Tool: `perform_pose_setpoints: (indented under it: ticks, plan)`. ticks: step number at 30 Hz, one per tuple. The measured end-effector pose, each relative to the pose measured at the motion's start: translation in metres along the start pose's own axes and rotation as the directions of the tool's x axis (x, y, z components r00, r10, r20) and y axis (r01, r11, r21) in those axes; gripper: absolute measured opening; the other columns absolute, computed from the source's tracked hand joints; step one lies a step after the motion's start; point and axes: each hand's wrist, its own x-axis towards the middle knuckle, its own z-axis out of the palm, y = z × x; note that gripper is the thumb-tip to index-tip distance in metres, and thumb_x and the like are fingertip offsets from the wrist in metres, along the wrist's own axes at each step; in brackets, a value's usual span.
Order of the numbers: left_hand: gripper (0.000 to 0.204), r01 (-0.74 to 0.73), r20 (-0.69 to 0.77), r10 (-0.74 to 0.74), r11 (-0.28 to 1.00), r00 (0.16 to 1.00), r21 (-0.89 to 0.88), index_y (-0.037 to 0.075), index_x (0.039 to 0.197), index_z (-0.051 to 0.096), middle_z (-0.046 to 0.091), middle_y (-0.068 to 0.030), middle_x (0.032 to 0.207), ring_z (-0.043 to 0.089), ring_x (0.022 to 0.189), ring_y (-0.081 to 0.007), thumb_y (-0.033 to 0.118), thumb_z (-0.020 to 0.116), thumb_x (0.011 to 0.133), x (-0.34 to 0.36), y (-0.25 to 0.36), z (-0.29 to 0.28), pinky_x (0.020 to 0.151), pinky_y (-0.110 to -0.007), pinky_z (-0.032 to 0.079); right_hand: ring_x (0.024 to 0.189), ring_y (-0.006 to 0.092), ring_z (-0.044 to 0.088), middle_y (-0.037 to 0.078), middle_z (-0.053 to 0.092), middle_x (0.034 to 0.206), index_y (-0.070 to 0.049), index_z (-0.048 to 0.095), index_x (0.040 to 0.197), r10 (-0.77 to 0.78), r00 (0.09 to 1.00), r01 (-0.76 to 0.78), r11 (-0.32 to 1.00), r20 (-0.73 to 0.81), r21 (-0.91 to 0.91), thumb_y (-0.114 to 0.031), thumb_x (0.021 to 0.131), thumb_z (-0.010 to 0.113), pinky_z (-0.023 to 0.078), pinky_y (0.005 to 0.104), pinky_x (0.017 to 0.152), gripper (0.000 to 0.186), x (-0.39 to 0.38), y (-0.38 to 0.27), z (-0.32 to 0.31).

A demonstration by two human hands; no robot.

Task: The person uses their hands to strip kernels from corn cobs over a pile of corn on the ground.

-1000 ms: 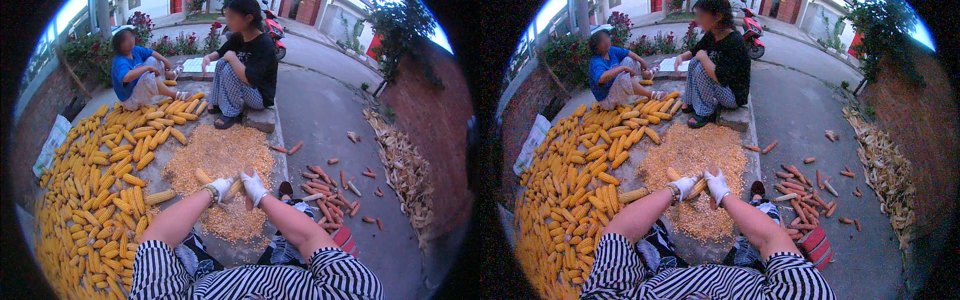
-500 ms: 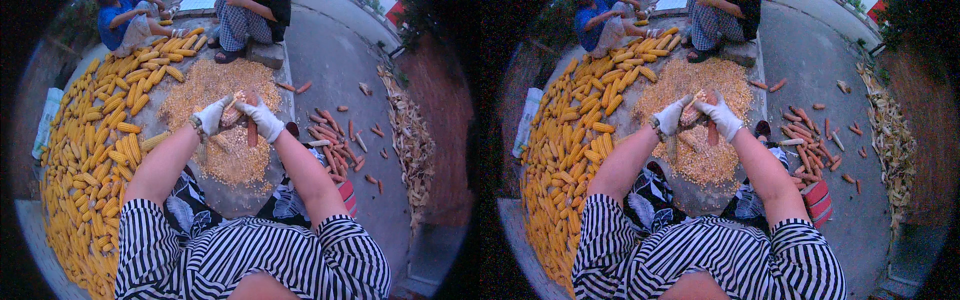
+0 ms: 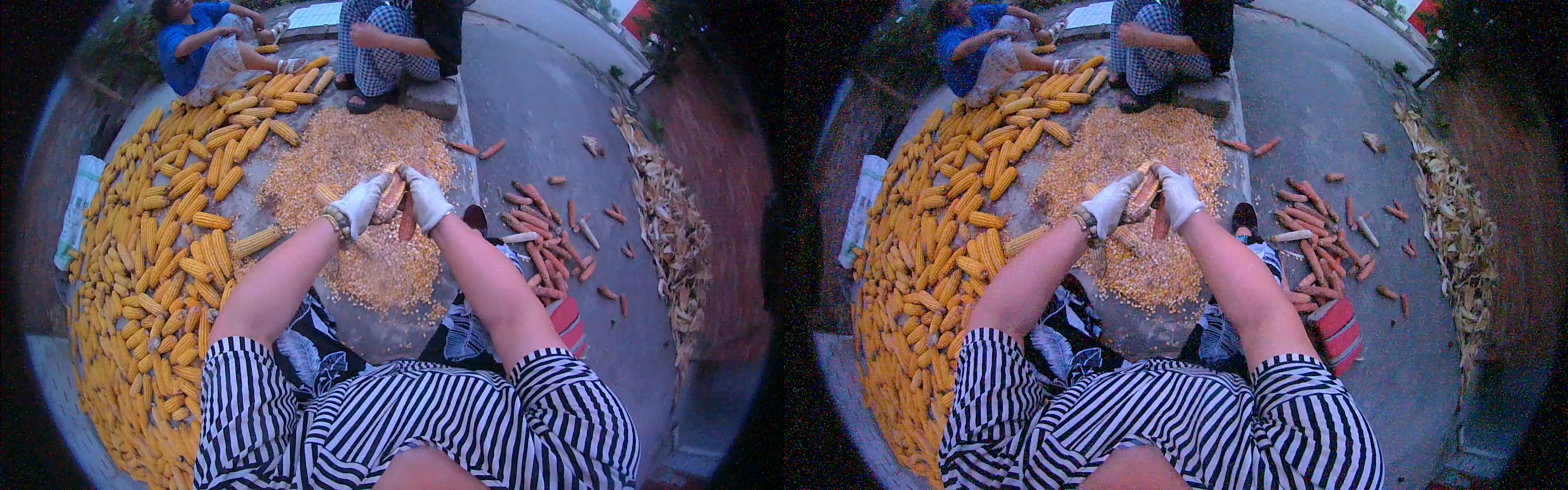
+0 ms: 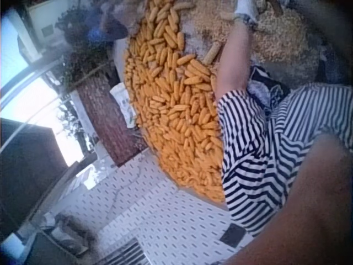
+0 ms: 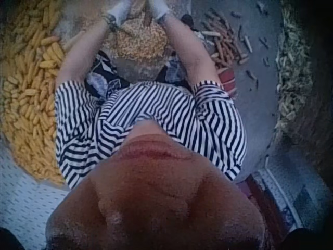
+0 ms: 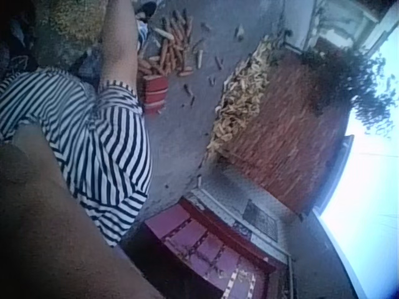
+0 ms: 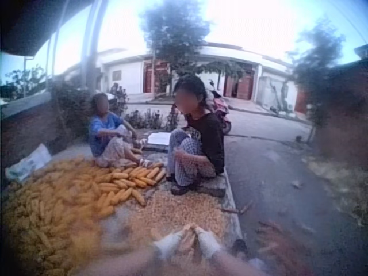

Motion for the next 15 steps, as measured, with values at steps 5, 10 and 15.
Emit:
perform_pose_setpoints:
  ticks: [5, 10, 15]
  plan:
    - [0.031, 0.086, -0.057, -0.098, 0.98, 0.994, -0.182, 0.012, 0.111, 0.054, 0.061, -0.0008, 0.096, 0.059, 0.077, -0.0102, 0.034, 0.04, 0.094, 0.011, -0.006, -0.014, 0.066, -0.025, 0.05, 0.074, 0.0175, 0.057, 0.005, 0.058, 0.082, -0.009, 0.056, 0.1, 0.157, 0.984, -0.161, 0.986, 0.082, 0.049, -0.032, 0.087, 0.052, 0.047, 0.0308, 0.067, 0.026, -0.005, 0.0, 0.01]
    - [0.041, -0.051, -0.147, 0.009, 0.958, 0.989, -0.281, 0.012, 0.111, 0.054, 0.062, -0.0028, 0.094, 0.059, 0.079, -0.0145, 0.044, 0.037, 0.092, -0.014, 0.015, -0.011, 0.07, -0.028, 0.049, 0.08, 0.013, 0.056, 0.001, 0.059, 0.092, -0.011, 0.056, 0.106, 0.106, 0.932, -0.116, 0.993, 0.347, 0.008, -0.03, 0.086, 0.055, 0.046, 0.0267, 0.069, 0.027, -0.05, -0.019, 0.04]
    - [0.047, -0.091, -0.164, 0.034, 0.93, 0.986, -0.357, 0.01, 0.113, 0.052, 0.062, -0.0118, 0.098, 0.062, 0.079, -0.0237, 0.048, 0.034, 0.092, 0.001, 0.015, -0.037, 0.072, -0.036, 0.051, 0.082, 0.0114, 0.053, 0.0, 0.057, 0.096, -0.009, 0.046, 0.119, 0.078, 0.937, -0.043, 0.993, 0.34, -0.11, -0.031, 0.082, 0.06, 0.045, 0.0278, 0.066, 0.046, -0.078, -0.037, 0.059]
